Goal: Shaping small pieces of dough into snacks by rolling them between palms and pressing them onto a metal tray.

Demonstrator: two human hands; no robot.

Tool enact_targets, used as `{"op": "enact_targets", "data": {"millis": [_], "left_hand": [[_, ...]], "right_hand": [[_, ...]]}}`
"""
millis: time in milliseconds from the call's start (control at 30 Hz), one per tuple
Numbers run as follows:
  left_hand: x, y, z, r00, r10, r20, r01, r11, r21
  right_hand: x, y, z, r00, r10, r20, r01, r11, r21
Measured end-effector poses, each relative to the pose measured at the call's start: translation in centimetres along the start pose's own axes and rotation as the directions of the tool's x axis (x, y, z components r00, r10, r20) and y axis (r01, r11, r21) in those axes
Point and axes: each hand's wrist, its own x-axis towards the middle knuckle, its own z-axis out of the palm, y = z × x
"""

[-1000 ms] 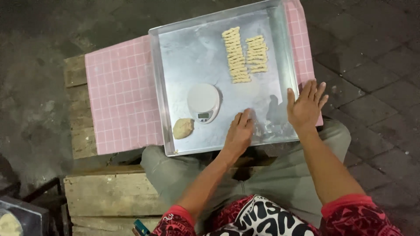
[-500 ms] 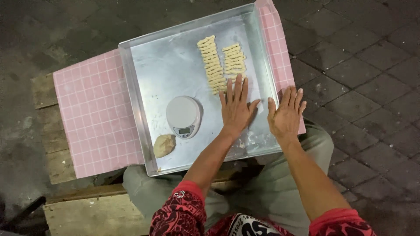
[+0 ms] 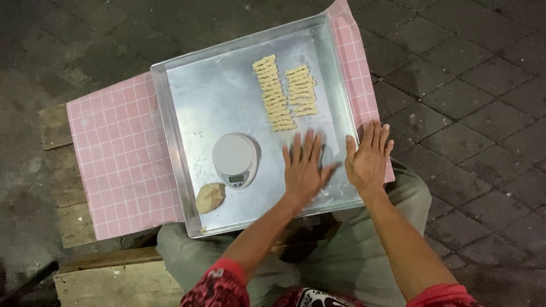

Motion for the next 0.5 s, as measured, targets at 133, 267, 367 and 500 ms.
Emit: {"op": "enact_targets", "data": {"millis": [133, 267, 367, 500], "left_hand": [[4.9, -1.1, 2.1, 0.979, -0.039, -0.202, 0.066, 0.990, 0.128], [0.8, 0.2, 0.1, 0.999, 0.011, -0.041, -0.012, 1.000, -0.023], [-1.9, 0.7, -0.8, 0.996, 0.064, 0.056, -0.059, 0.995, -0.083], [3.5, -0.4, 0.1, 0.999, -0.044, -0.027, 0.044, 0.999, -0.026]], "right_hand": [[-0.1, 0.7, 0.9, 1.000, -0.014, -0.012, 0.014, 1.000, -0.024], [0.2, 0.2, 0.5, 0.997, -0.053, -0.061, 0.053, 0.999, 0.005], [-0.2, 0.1, 0.0, 0.997, -0.052, -0.057, 0.054, 0.998, 0.028], [-0.2, 0.8, 0.8, 0.995, -0.065, -0.075, 0.066, 0.998, 0.014]]}}
